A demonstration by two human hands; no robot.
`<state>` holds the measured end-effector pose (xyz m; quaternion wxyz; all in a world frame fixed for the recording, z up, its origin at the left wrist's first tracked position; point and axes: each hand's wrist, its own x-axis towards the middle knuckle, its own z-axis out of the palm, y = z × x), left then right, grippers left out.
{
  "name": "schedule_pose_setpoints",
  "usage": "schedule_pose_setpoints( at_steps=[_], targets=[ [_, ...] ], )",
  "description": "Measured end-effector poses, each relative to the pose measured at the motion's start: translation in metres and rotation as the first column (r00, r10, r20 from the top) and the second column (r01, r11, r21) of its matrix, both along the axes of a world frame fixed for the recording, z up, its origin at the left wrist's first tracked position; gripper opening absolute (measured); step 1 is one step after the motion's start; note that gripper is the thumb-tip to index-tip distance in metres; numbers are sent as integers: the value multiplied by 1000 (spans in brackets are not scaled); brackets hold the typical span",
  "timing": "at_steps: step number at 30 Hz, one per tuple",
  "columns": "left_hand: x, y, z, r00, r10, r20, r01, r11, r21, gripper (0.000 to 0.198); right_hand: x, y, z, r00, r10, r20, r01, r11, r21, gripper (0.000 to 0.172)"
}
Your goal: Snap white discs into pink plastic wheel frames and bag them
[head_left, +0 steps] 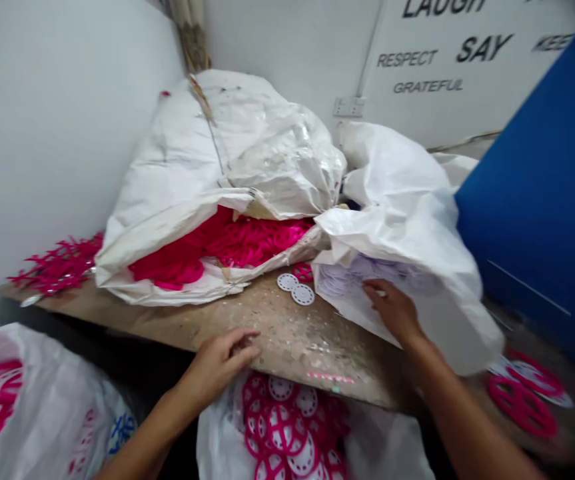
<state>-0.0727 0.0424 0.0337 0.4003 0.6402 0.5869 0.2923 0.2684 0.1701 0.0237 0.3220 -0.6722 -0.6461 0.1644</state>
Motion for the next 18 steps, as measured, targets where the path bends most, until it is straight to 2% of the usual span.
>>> schedule_pose_setpoints(
  at_steps=[2,5,8,11,14,16,18],
  targets=[
    [-20,29,11,982,149,-119,-124,972,198,32,17,31,-7,997,-65,36,64,998,29,33],
    [-46,83,19,895,366,-255,-228,867,444,27,34,61,-22,990,-38,135,35,999,27,33],
    [-65,134,12,824,470,-316,-269,816,512,26,45,80,-35,955,19,297,-9,999,-33,32],
    [-74,168,-2,784,497,-371,-269,811,519,22,53,90,-40,940,-4,340,36,996,-87,37],
    [-77,177,-13,765,496,-412,-239,812,533,16,57,84,-38,938,-54,342,90,992,-89,42],
    [-76,170,-15,761,489,-427,-206,806,555,12,55,69,-33,945,-81,316,108,992,-69,42],
    [-69,154,-14,770,462,-440,-152,802,577,11,48,46,-26,965,-134,226,144,989,-29,38]
  ],
)
